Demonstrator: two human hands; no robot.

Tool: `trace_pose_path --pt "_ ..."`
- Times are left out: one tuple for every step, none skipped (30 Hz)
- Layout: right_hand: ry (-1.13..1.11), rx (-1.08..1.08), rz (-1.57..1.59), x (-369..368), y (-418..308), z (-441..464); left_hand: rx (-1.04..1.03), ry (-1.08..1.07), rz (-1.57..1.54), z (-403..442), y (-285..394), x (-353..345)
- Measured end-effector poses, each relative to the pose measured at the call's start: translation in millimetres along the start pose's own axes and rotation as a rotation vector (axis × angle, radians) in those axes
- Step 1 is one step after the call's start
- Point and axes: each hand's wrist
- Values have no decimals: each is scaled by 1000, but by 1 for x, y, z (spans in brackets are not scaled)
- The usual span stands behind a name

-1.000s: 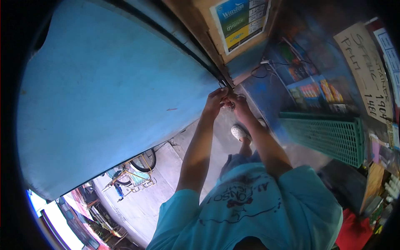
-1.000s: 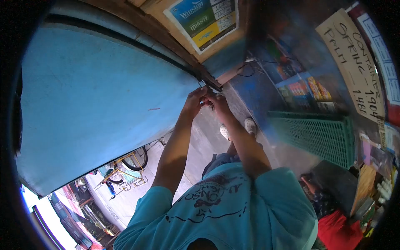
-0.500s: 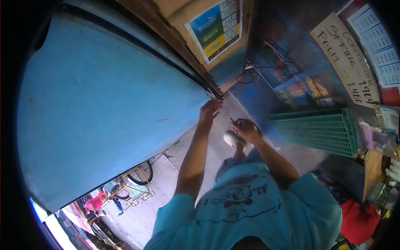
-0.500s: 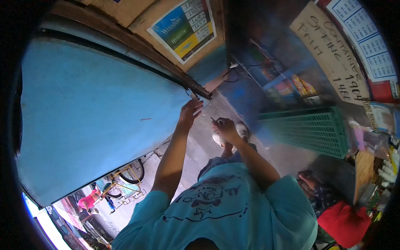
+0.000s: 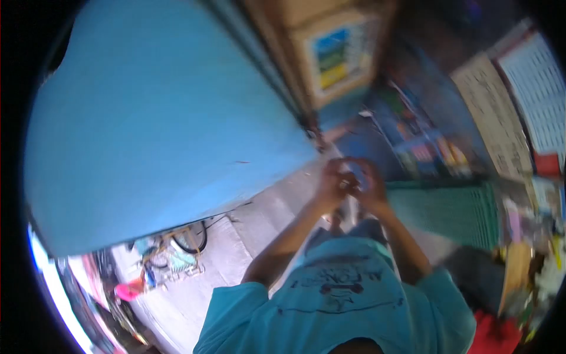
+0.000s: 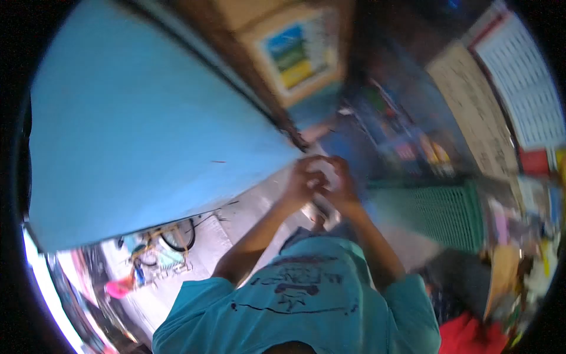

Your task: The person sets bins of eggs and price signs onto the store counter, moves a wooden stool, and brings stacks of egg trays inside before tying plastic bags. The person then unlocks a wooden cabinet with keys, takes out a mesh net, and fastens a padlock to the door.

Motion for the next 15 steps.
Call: trace_pose_path --pt "7 32 70 2 -10 7 13 -8 -51 3 3 4" --pt "2 74 162 1 -13 11 -28 -28 28 5 17 7" --pt "20 183 -25 0 -6 11 -83 -44 132 10 35 18" --pt "44 227 -130 -2 -6 14 -130 -46 241 12 52 24" --pt "43 183 -26 -3 -13 16 -169 -20 347 11 61 29" --pt "47 138 77 -3 -18 19 -190 9 431 11 65 29" --pt "2 53 166 -10 -9 27 -218 83 555 14 58 27" --pt "-51 -47 233 -13 4 33 -219 98 558 22 47 31" --pt "-56 -103 561 -22 11 38 -224 96 552 27 38 37" --pt "-66 -179 887 -33 20 41 -143 68 484 21 45 46" --pt "-158 -169 825 -41 36 45 -79 68 425 13 41 51" --pt "-239 -158 764 -49 56 49 -16 72 366 6 39 57" --pt "-279 -195 779 -58 63 55 28 101 316 -1 23 60" --pt "-319 -233 792 -66 72 61 71 128 330 -13 19 73" --pt "-324 -336 876 -72 77 61 121 140 333 -33 14 85"
Point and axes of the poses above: each hand's wrist, its own z-axis towards the middle knuckle, its own x-axis out of the back of the hand, y = z × x, and after that the axes turned 6 degrees about x, right-handed
